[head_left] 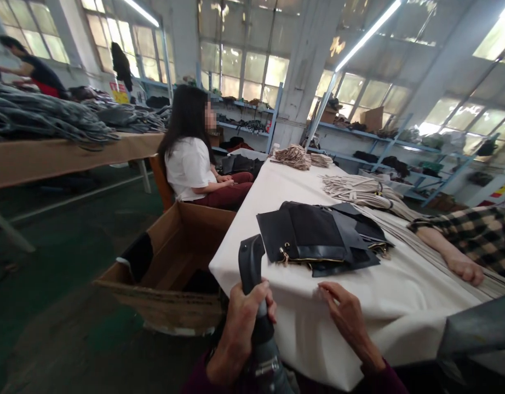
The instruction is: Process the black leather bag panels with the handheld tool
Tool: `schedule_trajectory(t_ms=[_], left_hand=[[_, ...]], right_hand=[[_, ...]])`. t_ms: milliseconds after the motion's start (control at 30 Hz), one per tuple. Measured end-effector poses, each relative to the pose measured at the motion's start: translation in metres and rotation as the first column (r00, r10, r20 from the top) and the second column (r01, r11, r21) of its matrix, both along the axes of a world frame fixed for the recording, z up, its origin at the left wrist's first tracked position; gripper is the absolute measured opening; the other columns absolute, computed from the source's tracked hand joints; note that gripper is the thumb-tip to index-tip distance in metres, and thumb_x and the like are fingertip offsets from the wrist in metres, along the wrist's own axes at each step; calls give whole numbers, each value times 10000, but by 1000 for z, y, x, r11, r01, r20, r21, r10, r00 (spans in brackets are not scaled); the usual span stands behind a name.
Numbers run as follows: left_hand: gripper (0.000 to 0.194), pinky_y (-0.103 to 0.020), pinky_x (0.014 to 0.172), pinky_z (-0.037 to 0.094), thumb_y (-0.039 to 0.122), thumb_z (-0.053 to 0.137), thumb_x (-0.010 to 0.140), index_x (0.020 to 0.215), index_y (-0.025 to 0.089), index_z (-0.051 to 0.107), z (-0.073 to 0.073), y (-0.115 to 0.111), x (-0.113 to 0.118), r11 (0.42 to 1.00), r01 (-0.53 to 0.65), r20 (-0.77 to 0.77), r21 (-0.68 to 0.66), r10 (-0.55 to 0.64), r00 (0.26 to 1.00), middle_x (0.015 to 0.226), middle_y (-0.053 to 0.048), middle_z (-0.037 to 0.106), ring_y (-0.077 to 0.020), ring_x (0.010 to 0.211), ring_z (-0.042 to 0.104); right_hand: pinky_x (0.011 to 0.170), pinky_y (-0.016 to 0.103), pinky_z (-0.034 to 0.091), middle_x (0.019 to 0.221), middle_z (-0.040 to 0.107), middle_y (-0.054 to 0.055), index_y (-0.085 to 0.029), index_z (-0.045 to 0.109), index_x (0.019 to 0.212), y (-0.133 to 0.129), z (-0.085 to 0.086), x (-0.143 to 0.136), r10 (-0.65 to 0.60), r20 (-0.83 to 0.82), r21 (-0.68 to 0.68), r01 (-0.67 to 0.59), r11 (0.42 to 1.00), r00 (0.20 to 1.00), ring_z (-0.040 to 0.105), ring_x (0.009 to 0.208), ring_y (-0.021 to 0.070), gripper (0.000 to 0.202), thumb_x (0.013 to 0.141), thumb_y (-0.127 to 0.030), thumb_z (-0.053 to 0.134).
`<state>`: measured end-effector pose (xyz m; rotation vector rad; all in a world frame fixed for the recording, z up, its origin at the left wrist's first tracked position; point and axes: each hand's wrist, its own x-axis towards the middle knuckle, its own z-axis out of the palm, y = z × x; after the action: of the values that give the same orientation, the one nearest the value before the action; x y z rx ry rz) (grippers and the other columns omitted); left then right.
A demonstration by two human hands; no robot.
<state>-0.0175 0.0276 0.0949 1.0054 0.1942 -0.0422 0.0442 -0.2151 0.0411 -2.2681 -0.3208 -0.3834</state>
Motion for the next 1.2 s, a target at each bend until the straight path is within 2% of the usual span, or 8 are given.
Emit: schedule_trajectory(t_ms=[100,233,367,467,700,900,1067,1200], left_hand=[[222,-202,393,359,365,571,786,751,147,539,4,-6,-4,999,39,-10,6,-39,999,467,34,512,-90,392,447],[214,-201,393,351,360,569,792,789,148,538,8,-10,-8,999,48,-11,12,-48,999,470,41,507,-88,395,443],[211,-196,387,339,332,604,754,835,154,524,11,-16,-8,1000,19,-10,6,-19,1000,461,56,500,-93,389,452],[245,-199,372,331,337,629,720,832,151,515,14,-24,-5,999,33,-30,9,-32,999,467,59,499,-91,372,446],[224,-191,376,361,339,591,751,843,158,497,21,-66,12,987,148,-22,57,-147,989,488,71,486,-75,368,446],[237,-207,346,396,336,577,718,837,168,460,20,-124,49,939,338,-52,70,-334,941,479,72,489,-85,349,446],[203,-199,327,399,311,564,683,777,166,457,10,-168,84,866,495,-73,75,-490,868,465,61,489,-78,321,446],[165,-180,336,359,282,553,650,718,161,465,6,-185,104,849,521,-121,92,-510,852,441,51,485,-74,313,454]], right_hand=[[719,409,561,832,710,86,-163,647,915,-5,4,14,-54,-153,290,98,952,987,681,787,260,257,825,-396,585],[768,375,557,905,686,61,-140,586,981,-21,7,40,-125,-243,580,248,776,962,671,864,212,255,832,-344,621],[712,346,547,965,631,30,-143,581,1009,-49,7,60,-208,-301,695,364,620,931,631,828,162,177,882,-267,582],[681,321,538,1011,608,33,-152,568,1053,-67,7,72,-234,-332,727,406,553,914,613,806,151,198,883,-253,582],[674,313,540,839,659,3,-132,618,889,-83,10,93,12,-379,796,319,515,925,639,730,133,145,879,-274,591],[746,302,521,859,722,53,-172,702,855,-81,10,85,124,-321,853,230,469,939,667,851,207,322,622,-367,807],[781,296,501,895,724,63,-185,721,884,-83,4,74,190,-320,844,188,503,928,653,867,208,247,727,-376,732],[770,311,514,879,731,69,-195,730,888,-87,-6,72,209,-359,833,211,512,910,657,826,221,267,718,-401,733]])
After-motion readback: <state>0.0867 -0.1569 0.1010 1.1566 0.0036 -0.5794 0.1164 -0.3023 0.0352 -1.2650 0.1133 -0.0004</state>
